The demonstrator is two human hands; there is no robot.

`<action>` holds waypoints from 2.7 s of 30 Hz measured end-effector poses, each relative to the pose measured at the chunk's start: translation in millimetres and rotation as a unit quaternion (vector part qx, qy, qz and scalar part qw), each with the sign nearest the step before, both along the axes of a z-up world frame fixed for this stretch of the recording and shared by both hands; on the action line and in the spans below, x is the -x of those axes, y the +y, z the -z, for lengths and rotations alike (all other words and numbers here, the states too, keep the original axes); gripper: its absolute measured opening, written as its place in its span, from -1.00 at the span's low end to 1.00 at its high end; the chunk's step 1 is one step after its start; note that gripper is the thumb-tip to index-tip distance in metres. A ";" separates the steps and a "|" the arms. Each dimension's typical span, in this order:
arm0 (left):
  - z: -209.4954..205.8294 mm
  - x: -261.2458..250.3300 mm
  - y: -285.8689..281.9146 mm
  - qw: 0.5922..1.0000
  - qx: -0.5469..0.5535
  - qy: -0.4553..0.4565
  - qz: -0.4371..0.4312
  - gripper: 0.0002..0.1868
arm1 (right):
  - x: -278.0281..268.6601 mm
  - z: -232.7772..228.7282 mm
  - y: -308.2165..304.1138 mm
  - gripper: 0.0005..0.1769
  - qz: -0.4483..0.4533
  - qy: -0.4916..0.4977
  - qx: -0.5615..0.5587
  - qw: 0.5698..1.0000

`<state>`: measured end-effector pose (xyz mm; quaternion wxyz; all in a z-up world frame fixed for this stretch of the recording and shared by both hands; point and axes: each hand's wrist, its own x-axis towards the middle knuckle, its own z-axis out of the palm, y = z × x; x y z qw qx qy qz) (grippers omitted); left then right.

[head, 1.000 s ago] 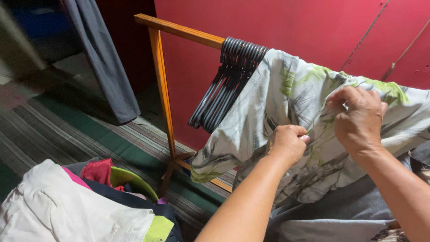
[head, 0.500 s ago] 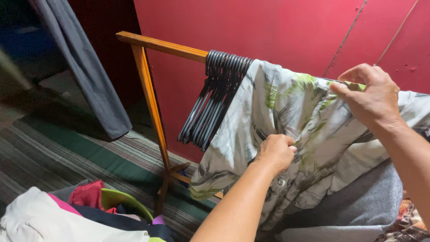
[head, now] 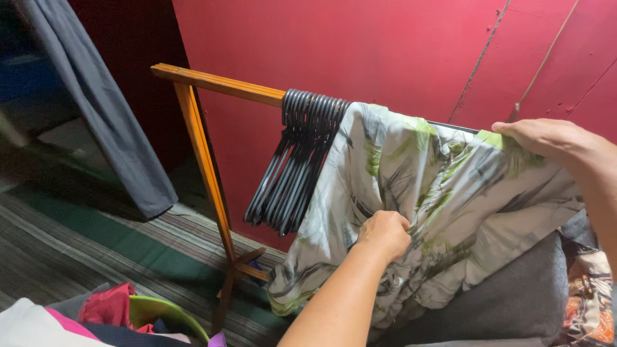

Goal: The person picks up clothes from a pile on the floor, places them on hangers, and hangs them on a wooden clothing rack. The person handles several items including a grey shirt, a patterned shirt, a white top, and a pink and green shirt.

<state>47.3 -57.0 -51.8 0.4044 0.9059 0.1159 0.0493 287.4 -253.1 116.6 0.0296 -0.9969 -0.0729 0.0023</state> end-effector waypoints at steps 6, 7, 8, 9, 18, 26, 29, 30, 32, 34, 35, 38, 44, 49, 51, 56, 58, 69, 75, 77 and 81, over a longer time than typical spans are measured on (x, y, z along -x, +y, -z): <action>7.8 -2.0 2.1 0.999 -0.029 0.015 0.017 -0.61 | -3.7 -9.2 -3.5 -0.37 0.027 -0.020 -0.004 0.999; 7.6 -0.9 1.0 1.000 -0.025 0.003 0.016 -0.59 | -4.8 -8.5 -7.6 -0.40 0.028 -0.037 -0.012 0.999; 7.2 0.5 0.2 0.999 -0.036 0.019 0.020 -0.59 | -4.2 -4.0 -12.4 -0.43 0.029 -0.068 -0.031 0.997; 5.4 1.4 0.3 0.998 -0.048 0.035 0.024 -0.59 | -3.6 -2.1 -16.3 -0.46 0.026 -0.095 -0.047 0.994; -56.7 9.2 34.2 0.875 -0.063 -0.395 -0.272 -0.61 | 94.8 -14.3 -32.7 -0.89 -0.173 -0.154 -0.447 0.864; -88.3 43.4 45.3 0.849 -0.228 -0.428 -0.207 -0.45 | 122.8 13.6 -45.8 -0.93 -0.171 -0.044 -0.577 0.797; -84.2 52.8 40.2 0.832 -0.250 -0.446 -0.216 -0.44 | 136.7 23.6 -44.1 -0.82 -0.124 0.018 -0.603 0.788; -84.1 54.4 40.7 0.826 -0.260 -0.446 -0.224 -0.47 | 142.6 25.5 -43.2 -0.77 -0.116 0.040 -0.609 0.783; -84.5 58.5 41.3 0.816 -0.276 -0.451 -0.234 -0.52 | 153.2 28.6 -43.4 -0.72 -0.108 0.072 -0.610 0.782; -85.1 63.9 41.3 0.808 -0.286 -0.456 -0.239 -0.55 | 159.7 34.2 -45.6 -0.69 -0.108 0.092 -0.598 0.789; -85.0 67.3 41.5 0.809 -0.289 -0.456 -0.234 -0.55 | 160.4 37.4 -47.0 -0.68 -0.108 0.098 -0.599 0.787; -87.0 74.7 44.4 0.809 -0.304 -0.450 -0.224 -0.59 | 156.0 47.3 -53.2 -0.68 -0.102 0.126 -0.600 0.784; -83.9 83.0 46.9 0.803 -0.313 -0.461 -0.210 -0.86 | 152.8 67.2 -67.9 -0.73 -0.145 0.180 -0.590 0.773; -78.7 85.9 46.1 0.827 -0.274 -0.453 -0.191 -0.89 | 165.9 68.7 -62.0 -0.70 -0.107 0.153 -0.571 0.799; -79.7 82.0 47.2 0.839 -0.244 -0.448 -0.191 -0.88 | 165.7 67.4 -64.7 -0.71 -0.095 0.155 -0.560 0.808; -79.5 61.1 51.6 0.904 -0.084 -0.394 -0.142 -0.90 | 161.3 70.4 -67.7 -0.73 -0.099 0.180 -0.559 0.803; -79.3 53.5 53.2 0.947 -0.013 -0.309 -0.084 -0.92 | 161.0 72.3 -66.3 -0.74 -0.117 0.177 -0.537 0.816; -89.3 75.2 53.8 0.967 0.061 -0.243 -0.054 -0.84 | 146.5 113.0 -65.5 -0.70 -0.157 0.160 -0.344 0.912; -84.8 84.1 82.2 0.958 0.006 -0.274 -0.084 -0.84 | 123.5 139.1 -75.0 -0.67 -0.095 -0.006 -0.228 0.969; -82.1 81.9 85.4 0.953 -0.005 -0.293 -0.082 -0.84 | 120.4 148.0 -72.5 -0.64 -0.085 -0.026 -0.216 0.972; -77.3 74.7 80.5 0.940 -0.009 -0.326 -0.095 -0.85 | 123.3 163.0 -68.7 -0.56 -0.082 -0.021 -0.185 0.979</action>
